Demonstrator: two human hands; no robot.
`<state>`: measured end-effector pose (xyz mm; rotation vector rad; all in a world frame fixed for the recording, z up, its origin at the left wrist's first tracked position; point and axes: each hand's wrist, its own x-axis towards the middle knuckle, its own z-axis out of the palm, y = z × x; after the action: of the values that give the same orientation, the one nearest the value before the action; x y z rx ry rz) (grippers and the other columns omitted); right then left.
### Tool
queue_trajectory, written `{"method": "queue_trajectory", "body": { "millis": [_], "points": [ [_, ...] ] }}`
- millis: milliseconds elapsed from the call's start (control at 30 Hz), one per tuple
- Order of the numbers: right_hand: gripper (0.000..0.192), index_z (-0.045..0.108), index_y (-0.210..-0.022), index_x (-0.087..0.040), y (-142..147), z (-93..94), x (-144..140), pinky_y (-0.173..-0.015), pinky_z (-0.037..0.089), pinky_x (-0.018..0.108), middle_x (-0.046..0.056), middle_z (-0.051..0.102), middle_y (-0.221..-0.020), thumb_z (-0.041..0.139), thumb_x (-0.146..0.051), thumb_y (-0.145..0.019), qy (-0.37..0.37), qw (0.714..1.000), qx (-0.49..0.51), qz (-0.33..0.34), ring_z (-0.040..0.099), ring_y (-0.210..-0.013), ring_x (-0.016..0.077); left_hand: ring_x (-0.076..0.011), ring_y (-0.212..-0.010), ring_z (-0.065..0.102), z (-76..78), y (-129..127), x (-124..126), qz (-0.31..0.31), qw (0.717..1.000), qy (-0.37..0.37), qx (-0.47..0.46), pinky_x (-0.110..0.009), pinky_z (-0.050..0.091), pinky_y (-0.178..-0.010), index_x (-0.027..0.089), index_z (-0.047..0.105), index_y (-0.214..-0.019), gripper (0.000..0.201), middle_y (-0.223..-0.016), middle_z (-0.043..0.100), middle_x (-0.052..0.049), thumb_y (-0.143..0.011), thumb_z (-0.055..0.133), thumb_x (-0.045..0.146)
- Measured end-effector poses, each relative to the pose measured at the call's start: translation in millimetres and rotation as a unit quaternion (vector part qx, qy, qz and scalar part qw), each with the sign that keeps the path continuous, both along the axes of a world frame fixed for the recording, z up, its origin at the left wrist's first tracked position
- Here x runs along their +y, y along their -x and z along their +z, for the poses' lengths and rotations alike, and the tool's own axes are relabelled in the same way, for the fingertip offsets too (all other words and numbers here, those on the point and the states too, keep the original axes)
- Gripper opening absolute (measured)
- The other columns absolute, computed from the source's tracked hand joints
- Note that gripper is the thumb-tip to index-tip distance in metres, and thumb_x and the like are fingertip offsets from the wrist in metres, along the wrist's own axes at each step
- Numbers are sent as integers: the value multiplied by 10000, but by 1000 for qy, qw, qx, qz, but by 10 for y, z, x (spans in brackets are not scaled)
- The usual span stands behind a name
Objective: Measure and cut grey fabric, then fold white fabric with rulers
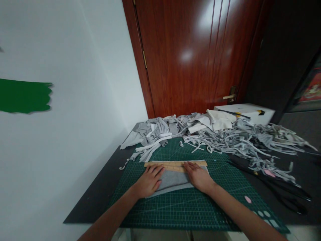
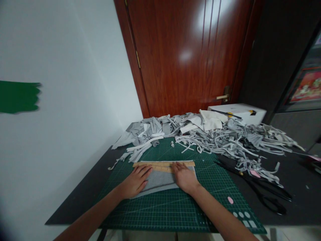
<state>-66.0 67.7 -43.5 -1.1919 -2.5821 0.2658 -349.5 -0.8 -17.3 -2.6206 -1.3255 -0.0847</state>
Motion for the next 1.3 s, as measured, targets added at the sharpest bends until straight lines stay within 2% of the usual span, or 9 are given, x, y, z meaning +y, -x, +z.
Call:
{"method": "queue_trajectory", "body": {
  "millis": [167, 367, 533, 800, 1300],
  "points": [
    [475, 470, -1366, -110, -6, 4, -10, -1125, 236, 435, 121, 440, -1437, 284, -241, -950, 8, 1000, 7, 15, 361, -1346, 247, -350, -1357, 234, -75, 73, 43, 4, 999, -33, -5, -579, 262, -1052, 212, 391, -1408, 497, -1493, 320, -112, -925, 418, 327],
    [467, 455, -1385, -196, 5, 53, -39, -1116, 228, 483, 72, 425, -1455, 305, -288, -952, 10, 1000, 3, -17, 347, -1349, 275, -331, -1296, 335, -86, 93, 77, -2, 998, -49, -25, -561, 283, -1040, 266, 374, -1420, 509, -1460, 383, -86, -918, 438, 320],
    [490, 410, -1412, -193, 15, 65, -35, -1120, 191, 505, 81, 383, -1481, 301, -337, -956, 22, 999, -6, -35, 289, -1376, 284, -303, -1277, 356, -73, 98, 80, -13, 998, -57, -37, -522, 280, -1051, 289, 390, -1409, 494, -1434, 421, -63, -918, 442, 310],
    [554, 331, -1447, -183, -9, 87, -21, -1113, 122, 560, 91, 293, -1524, 295, -431, -953, 42, 999, -13, -25, 208, -1405, 296, -303, -1279, 352, -82, 108, 82, -13, 998, -56, -32, -515, 290, -1043, 276, 404, -1404, 481, -1435, 425, -64, -925, 424, 322],
    [572, 321, -1451, -180, -23, 116, -15, -1113, 103, 563, 92, 278, -1531, 327, -430, -937, 58, 998, -14, -19, 193, -1408, 302, -294, -1228, 406, -54, 88, 44, 0, 999, -34, -14, -506, 311, -1017, 269, 423, -1386, 473, -1410, 456, -62, -914, 440, 303]
  ]
}}
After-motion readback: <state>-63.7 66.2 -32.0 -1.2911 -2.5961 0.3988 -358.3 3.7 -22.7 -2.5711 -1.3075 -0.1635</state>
